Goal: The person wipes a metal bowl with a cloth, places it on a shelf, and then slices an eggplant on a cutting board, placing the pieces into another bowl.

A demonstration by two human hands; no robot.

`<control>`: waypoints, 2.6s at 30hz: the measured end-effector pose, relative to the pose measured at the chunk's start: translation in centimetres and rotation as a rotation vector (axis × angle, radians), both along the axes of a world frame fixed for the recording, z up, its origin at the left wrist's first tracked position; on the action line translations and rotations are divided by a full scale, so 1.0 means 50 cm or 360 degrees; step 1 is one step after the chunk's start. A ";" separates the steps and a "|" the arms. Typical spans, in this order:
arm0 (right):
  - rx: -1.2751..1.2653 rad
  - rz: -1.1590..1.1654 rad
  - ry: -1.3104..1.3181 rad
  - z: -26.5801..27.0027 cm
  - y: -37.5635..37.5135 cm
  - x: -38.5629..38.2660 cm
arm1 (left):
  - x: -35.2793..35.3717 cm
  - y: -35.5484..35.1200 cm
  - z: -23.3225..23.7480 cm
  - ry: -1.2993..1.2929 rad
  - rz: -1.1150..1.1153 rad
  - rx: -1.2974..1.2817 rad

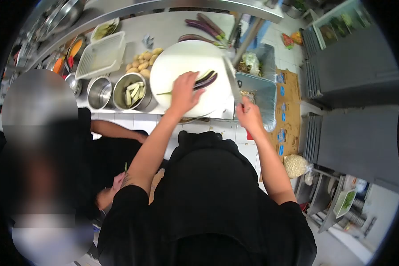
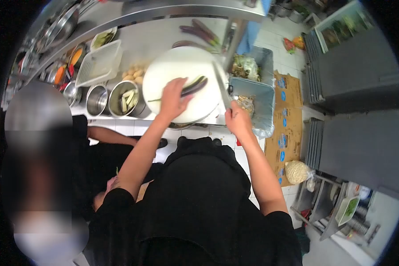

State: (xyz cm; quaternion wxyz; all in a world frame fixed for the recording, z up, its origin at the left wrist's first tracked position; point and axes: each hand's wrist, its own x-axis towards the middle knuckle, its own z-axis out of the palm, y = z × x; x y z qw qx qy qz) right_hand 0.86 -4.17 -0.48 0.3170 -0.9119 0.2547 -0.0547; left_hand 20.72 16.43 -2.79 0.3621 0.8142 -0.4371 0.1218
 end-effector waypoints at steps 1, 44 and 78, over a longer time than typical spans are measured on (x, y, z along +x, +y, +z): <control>0.0008 0.0056 0.0008 -0.009 -0.007 0.002 | -0.018 -0.020 0.005 0.0059 -0.0019 -0.0058; -0.0315 0.0296 0.0099 0.091 0.106 -0.024 | 0.030 0.023 0.000 0.0195 -0.0379 0.0012; -0.0239 0.0499 0.0278 0.101 0.145 0.025 | 0.040 0.100 0.006 0.0262 -0.0397 0.0088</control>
